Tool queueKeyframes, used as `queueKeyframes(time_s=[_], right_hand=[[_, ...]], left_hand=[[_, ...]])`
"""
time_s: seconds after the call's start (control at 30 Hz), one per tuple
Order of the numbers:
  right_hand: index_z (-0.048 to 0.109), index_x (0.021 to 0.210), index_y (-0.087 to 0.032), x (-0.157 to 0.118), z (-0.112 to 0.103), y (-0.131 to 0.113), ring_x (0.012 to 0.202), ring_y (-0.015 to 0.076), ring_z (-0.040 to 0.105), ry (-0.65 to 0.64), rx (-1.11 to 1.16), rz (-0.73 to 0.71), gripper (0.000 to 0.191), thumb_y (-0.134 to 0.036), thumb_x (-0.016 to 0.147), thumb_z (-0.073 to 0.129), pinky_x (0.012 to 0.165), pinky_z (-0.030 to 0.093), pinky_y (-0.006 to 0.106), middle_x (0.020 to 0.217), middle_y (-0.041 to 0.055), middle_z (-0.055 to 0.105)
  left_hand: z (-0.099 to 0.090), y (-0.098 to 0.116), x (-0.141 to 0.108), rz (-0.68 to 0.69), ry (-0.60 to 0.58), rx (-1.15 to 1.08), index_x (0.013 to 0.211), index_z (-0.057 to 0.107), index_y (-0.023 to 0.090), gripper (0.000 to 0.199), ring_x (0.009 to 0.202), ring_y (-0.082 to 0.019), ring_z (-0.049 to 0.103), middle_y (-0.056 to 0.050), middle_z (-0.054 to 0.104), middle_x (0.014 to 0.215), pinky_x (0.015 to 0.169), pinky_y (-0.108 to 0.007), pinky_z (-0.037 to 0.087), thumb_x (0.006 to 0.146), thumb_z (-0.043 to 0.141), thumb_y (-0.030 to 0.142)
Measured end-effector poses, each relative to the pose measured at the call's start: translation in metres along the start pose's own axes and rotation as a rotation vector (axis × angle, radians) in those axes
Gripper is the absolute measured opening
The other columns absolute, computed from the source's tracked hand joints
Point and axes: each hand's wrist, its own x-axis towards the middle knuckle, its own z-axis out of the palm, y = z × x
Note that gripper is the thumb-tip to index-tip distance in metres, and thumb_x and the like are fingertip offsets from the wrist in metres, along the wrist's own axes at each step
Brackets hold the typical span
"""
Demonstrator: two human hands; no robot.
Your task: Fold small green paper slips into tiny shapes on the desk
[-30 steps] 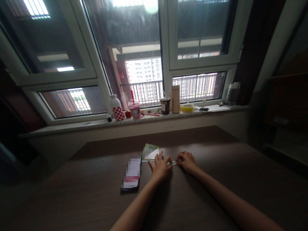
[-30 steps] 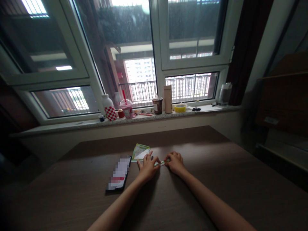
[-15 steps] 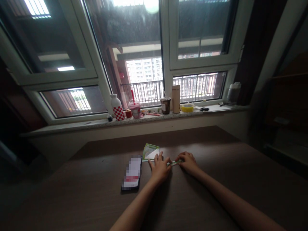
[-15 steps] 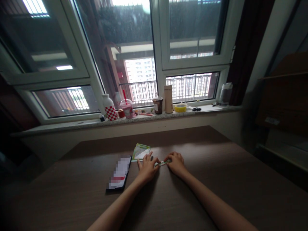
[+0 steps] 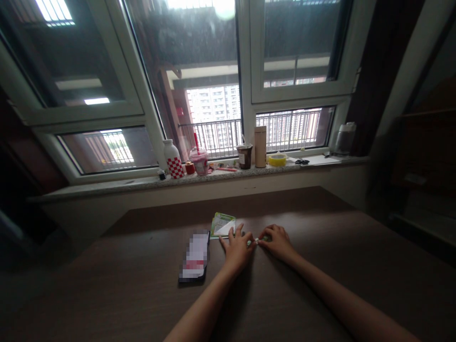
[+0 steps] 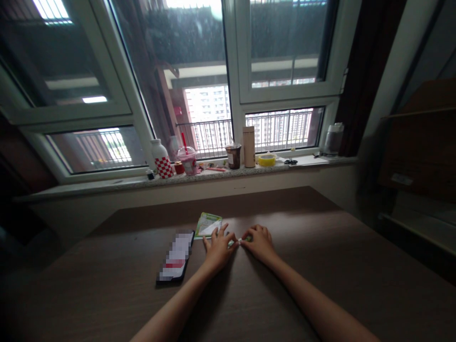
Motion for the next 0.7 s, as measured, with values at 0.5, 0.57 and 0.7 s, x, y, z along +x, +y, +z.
queueKeyframes(time_s=[0.5,0.57,0.7], right_hand=[[0.076,0.088,-0.026,0.0045,-0.0034,-0.0022,0.113,0.0255,0.049,-0.033,0.007,0.029,0.02,-0.036,0.071,0.075,0.098,0.036,0.032,0.111,0.0061,0.061],[0.076,0.088,-0.027,0.0058,-0.0035,-0.0016,0.115,0.0256,0.049,-0.035,0.011,0.042,0.02,-0.035,0.07,0.075,0.099,0.035,0.032,0.112,0.0059,0.062],[0.077,0.087,-0.028,0.008,-0.0033,-0.0016,0.115,0.0251,0.05,-0.03,0.013,0.08,0.019,-0.03,0.068,0.076,0.099,0.036,0.031,0.111,0.0046,0.063]], left_hand=[[-0.0043,0.0036,0.0041,-0.009,-0.038,-0.027,0.102,0.065,0.034,0.019,0.144,-0.037,0.019,0.003,0.033,0.156,0.103,-0.079,0.009,0.085,0.059,0.041],[-0.0057,0.0021,0.0042,0.0,-0.05,-0.024,0.103,0.065,0.035,0.019,0.144,-0.038,0.017,0.004,0.031,0.156,0.103,-0.079,0.007,0.085,0.058,0.04],[-0.0087,-0.0002,0.0042,-0.001,-0.077,-0.002,0.103,0.065,0.037,0.019,0.146,-0.039,0.013,0.007,0.029,0.158,0.104,-0.078,0.003,0.086,0.056,0.041]])
